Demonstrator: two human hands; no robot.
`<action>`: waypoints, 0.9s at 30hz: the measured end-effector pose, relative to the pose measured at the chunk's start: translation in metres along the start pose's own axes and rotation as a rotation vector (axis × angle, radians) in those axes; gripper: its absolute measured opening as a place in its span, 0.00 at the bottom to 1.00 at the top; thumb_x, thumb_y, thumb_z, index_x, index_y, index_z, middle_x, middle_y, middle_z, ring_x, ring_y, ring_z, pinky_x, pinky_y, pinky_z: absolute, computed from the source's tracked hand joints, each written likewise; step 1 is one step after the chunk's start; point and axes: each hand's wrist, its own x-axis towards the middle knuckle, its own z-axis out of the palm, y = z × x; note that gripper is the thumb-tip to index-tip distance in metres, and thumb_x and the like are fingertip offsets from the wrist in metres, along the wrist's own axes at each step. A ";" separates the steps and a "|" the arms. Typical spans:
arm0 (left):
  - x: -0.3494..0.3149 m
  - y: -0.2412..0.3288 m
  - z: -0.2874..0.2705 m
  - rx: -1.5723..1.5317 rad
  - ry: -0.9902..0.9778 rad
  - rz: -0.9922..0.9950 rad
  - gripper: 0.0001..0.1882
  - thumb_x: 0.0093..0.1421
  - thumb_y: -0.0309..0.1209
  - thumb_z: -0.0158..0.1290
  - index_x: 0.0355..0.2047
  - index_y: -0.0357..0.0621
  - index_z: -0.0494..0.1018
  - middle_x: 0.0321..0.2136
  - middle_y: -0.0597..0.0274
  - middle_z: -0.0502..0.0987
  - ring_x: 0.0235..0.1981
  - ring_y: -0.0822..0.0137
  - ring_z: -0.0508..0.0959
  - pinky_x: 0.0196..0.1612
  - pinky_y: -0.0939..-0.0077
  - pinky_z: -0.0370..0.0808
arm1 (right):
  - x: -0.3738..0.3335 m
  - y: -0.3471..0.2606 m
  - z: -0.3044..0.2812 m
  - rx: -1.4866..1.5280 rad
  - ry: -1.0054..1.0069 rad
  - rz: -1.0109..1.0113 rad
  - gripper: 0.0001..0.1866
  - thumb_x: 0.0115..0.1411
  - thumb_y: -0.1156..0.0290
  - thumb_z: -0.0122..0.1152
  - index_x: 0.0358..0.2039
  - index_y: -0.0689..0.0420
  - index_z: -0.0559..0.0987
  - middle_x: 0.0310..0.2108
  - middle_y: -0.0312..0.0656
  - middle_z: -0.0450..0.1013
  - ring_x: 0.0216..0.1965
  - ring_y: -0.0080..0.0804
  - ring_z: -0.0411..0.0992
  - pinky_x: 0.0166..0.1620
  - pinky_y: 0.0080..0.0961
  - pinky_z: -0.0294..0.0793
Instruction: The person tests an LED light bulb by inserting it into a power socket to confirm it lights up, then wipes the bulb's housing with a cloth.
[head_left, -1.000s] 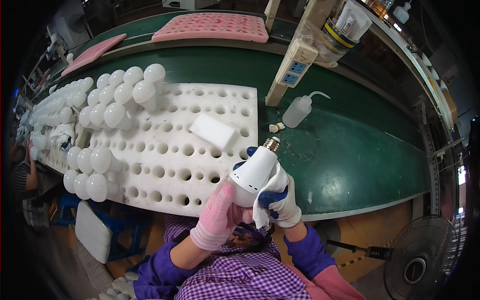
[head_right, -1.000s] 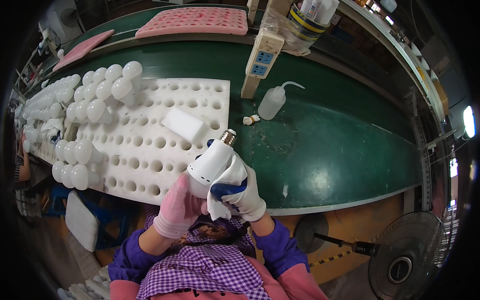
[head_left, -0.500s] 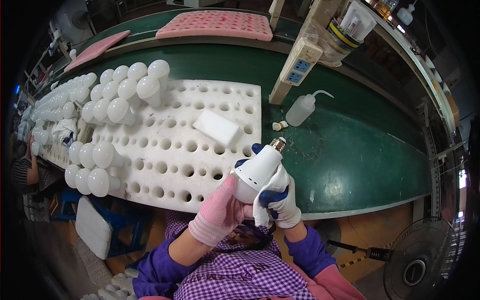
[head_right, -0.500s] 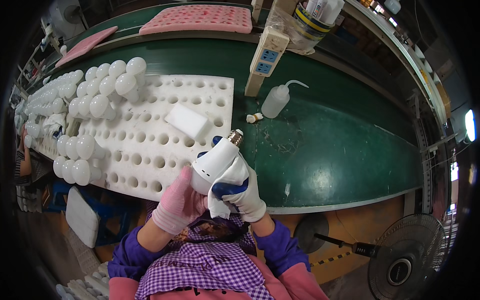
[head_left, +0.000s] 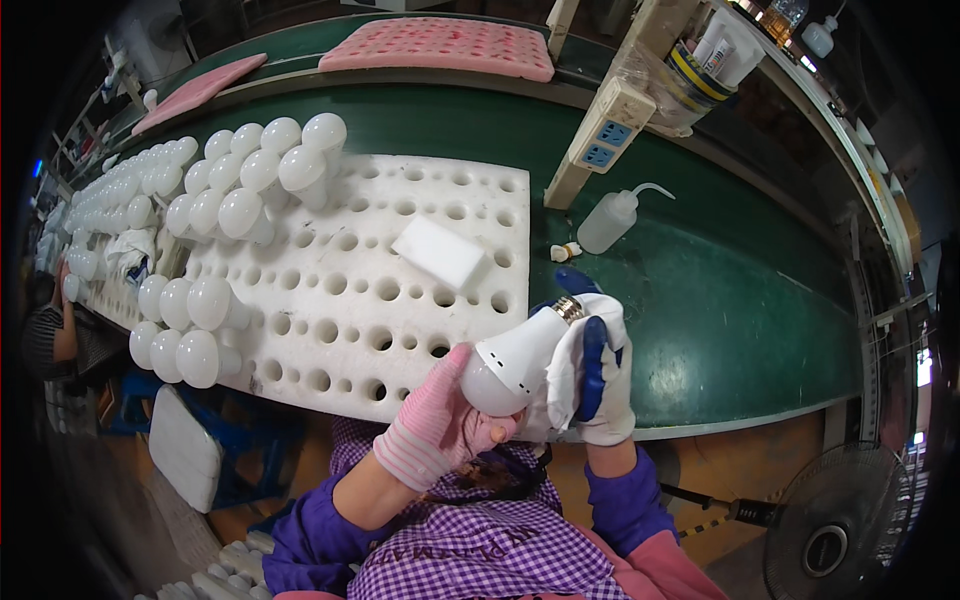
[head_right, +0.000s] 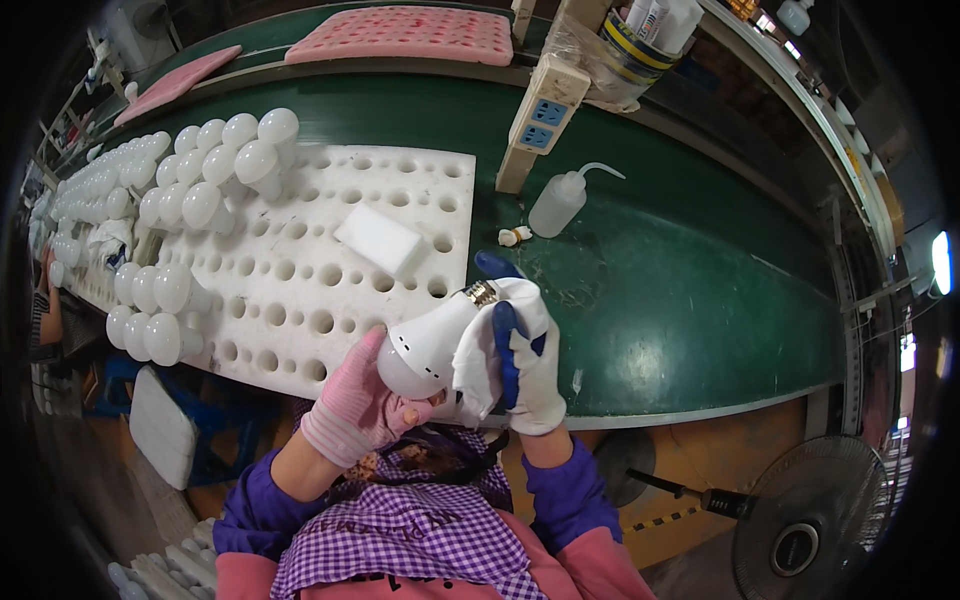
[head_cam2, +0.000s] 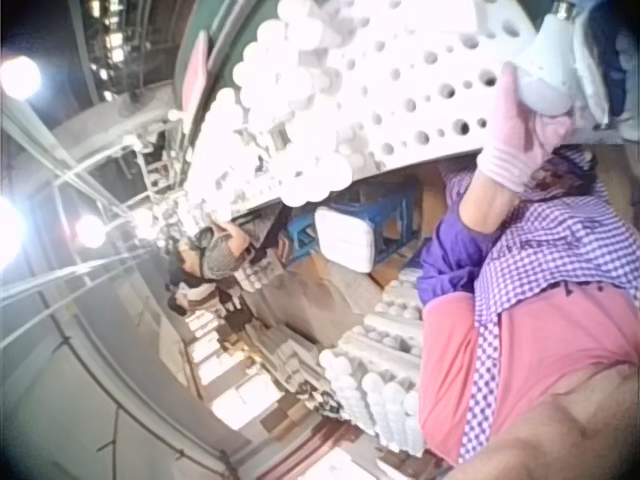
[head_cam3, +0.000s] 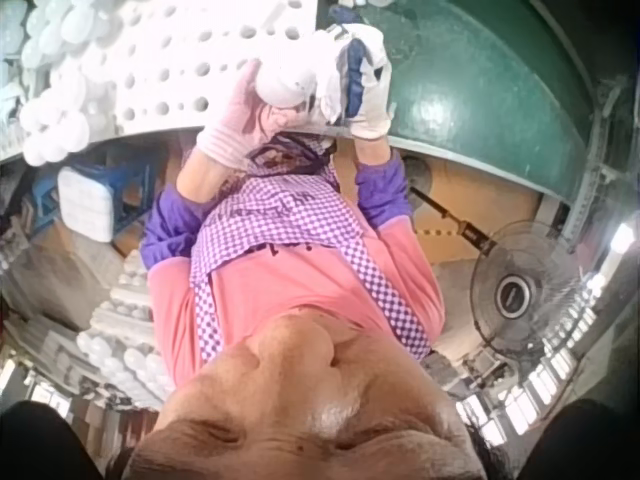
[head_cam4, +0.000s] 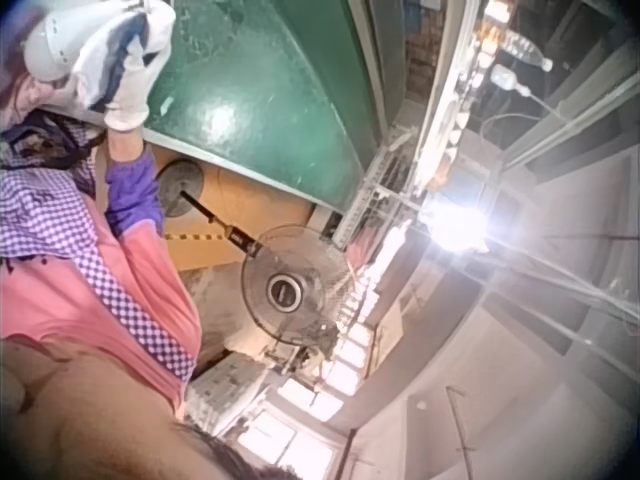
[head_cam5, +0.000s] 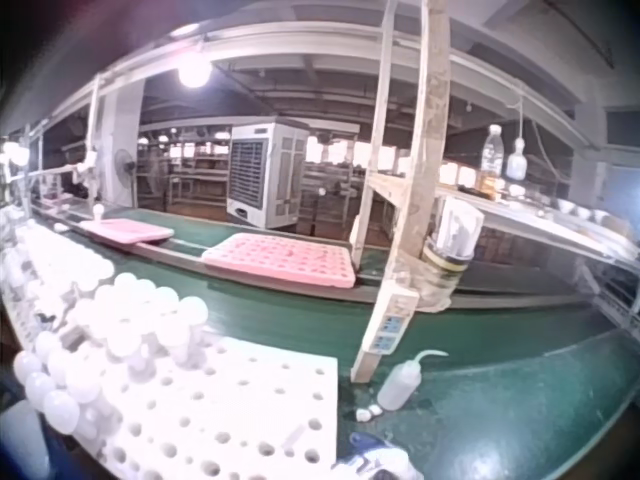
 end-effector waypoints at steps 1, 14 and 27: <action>0.000 0.001 0.000 0.024 -0.025 -0.039 0.36 0.67 0.57 0.41 0.59 0.35 0.60 0.38 0.44 0.76 0.25 0.62 0.80 0.28 0.78 0.82 | -0.001 0.010 -0.013 0.155 -0.024 0.014 0.26 0.67 0.55 0.53 0.54 0.65 0.71 0.41 0.42 0.76 0.37 0.26 0.74 0.43 0.21 0.73; -0.003 0.003 0.011 0.446 0.174 0.190 0.32 0.69 0.53 0.37 0.57 0.35 0.64 0.47 0.46 0.72 0.41 0.61 0.79 0.36 0.70 0.81 | -0.004 -0.018 -0.012 0.019 -0.057 0.165 0.15 0.50 0.85 0.61 0.41 0.64 0.78 0.37 0.37 0.77 0.38 0.21 0.73 0.45 0.18 0.72; -0.016 0.021 0.014 0.690 0.150 0.246 0.28 0.60 0.27 0.46 0.62 0.38 0.64 0.51 0.51 0.70 0.48 0.64 0.76 0.46 0.69 0.81 | -0.013 -0.030 0.000 -0.127 0.013 0.120 0.15 0.49 0.83 0.67 0.40 0.62 0.78 0.37 0.37 0.77 0.38 0.22 0.72 0.45 0.20 0.72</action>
